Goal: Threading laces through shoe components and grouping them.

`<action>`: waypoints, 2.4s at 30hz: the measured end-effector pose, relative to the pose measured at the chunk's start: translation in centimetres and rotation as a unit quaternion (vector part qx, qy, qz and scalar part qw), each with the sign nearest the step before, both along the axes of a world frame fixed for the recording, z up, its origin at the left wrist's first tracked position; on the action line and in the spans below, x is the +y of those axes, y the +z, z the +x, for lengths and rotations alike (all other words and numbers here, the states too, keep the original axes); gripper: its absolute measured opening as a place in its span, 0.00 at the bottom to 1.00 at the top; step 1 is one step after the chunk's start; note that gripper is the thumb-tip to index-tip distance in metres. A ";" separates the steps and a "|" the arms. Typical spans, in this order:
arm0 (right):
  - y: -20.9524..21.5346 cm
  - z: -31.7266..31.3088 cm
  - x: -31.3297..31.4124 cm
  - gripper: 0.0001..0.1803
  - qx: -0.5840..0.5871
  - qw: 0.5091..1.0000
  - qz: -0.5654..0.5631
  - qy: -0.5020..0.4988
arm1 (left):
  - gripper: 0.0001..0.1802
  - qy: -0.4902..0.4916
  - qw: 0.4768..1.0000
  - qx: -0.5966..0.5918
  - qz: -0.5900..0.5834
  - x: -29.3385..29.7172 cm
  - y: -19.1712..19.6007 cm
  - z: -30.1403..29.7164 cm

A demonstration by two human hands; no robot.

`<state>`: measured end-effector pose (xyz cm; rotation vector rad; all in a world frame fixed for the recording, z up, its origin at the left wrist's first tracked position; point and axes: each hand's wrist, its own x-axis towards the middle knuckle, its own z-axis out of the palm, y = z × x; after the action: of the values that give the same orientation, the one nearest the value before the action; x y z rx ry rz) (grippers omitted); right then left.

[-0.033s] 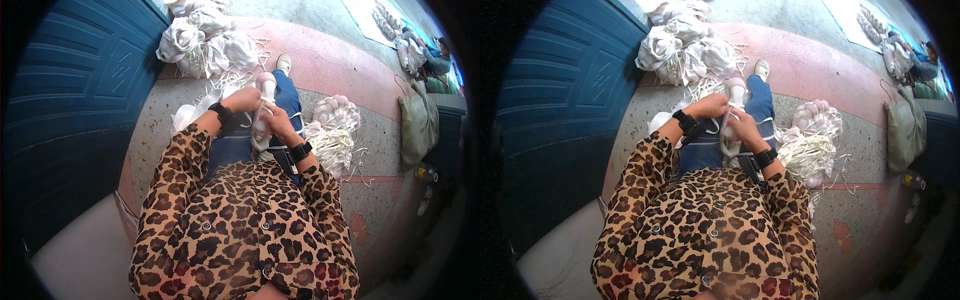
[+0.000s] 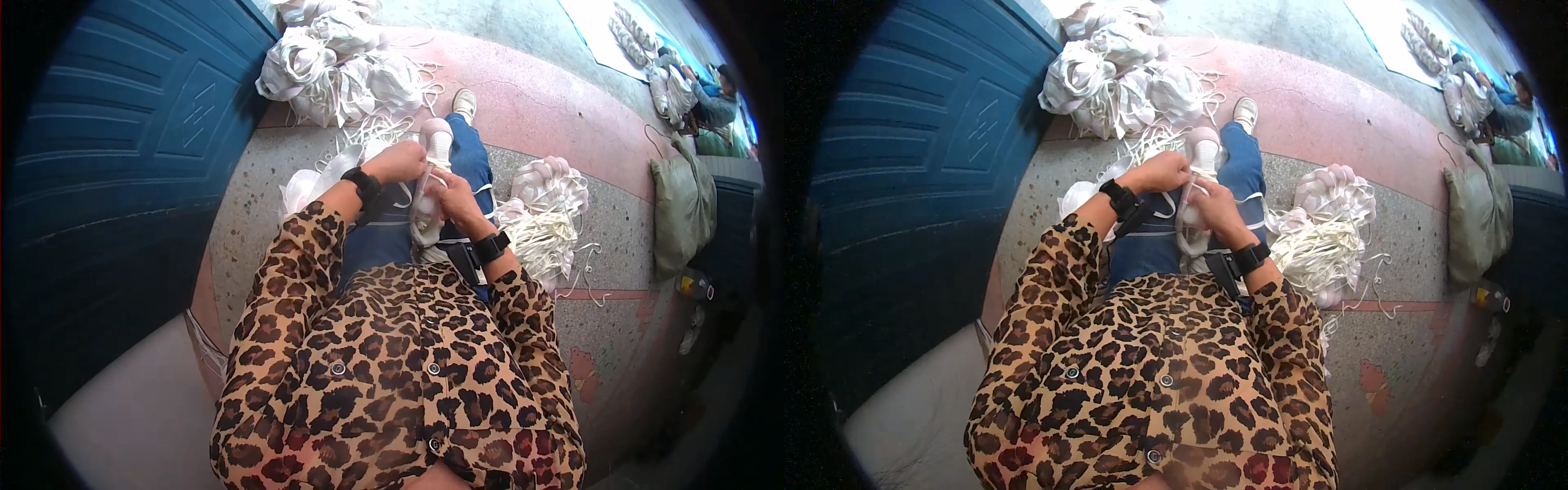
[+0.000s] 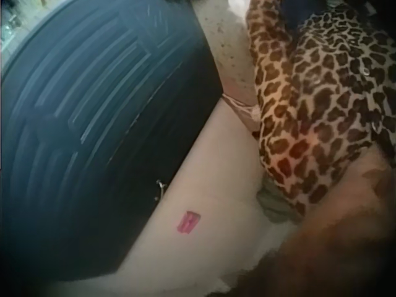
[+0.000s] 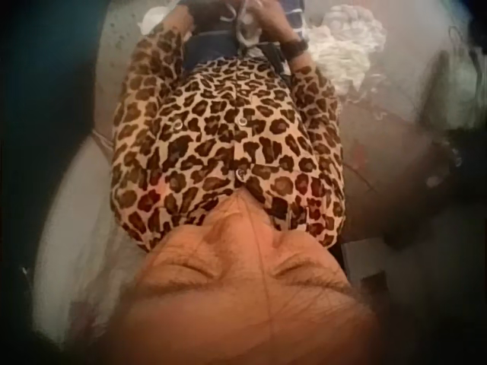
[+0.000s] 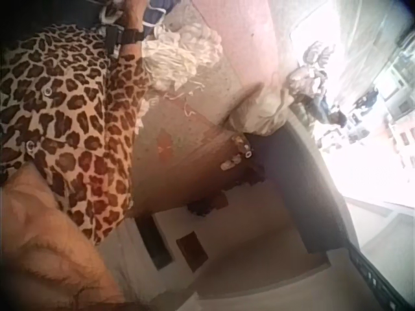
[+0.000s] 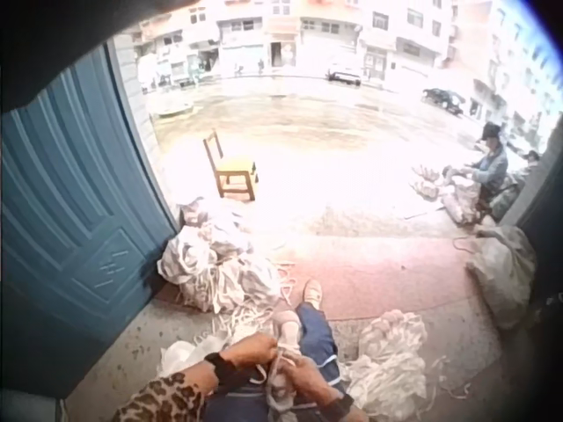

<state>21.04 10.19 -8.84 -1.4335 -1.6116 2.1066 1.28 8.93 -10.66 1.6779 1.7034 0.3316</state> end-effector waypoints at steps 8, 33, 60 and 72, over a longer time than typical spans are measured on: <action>-1.8 -1.6 1.8 0.11 -0.103 0.961 0.211 0.149 | 0.10 0.068 0.981 0.095 0.157 -3.6 0.7 2.6; 11.6 18.9 3.1 0.12 0.512 0.817 -0.073 -0.255 | 0.08 0.256 0.956 0.071 0.125 -1.1 1.5 -0.3; 33.6 28.1 2.4 0.15 0.700 0.656 0.227 -0.168 | 0.16 0.093 0.995 0.019 0.020 4.7 6.1 2.8; 36.7 17.2 8.0 0.14 0.596 0.779 0.196 -0.023 | 0.15 -0.276 0.946 -0.130 0.111 3.8 14.1 7.0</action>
<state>38.29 18.21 27.89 0.1133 -1.2309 1.7590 8.27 12.72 3.47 2.0870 0.9789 0.4604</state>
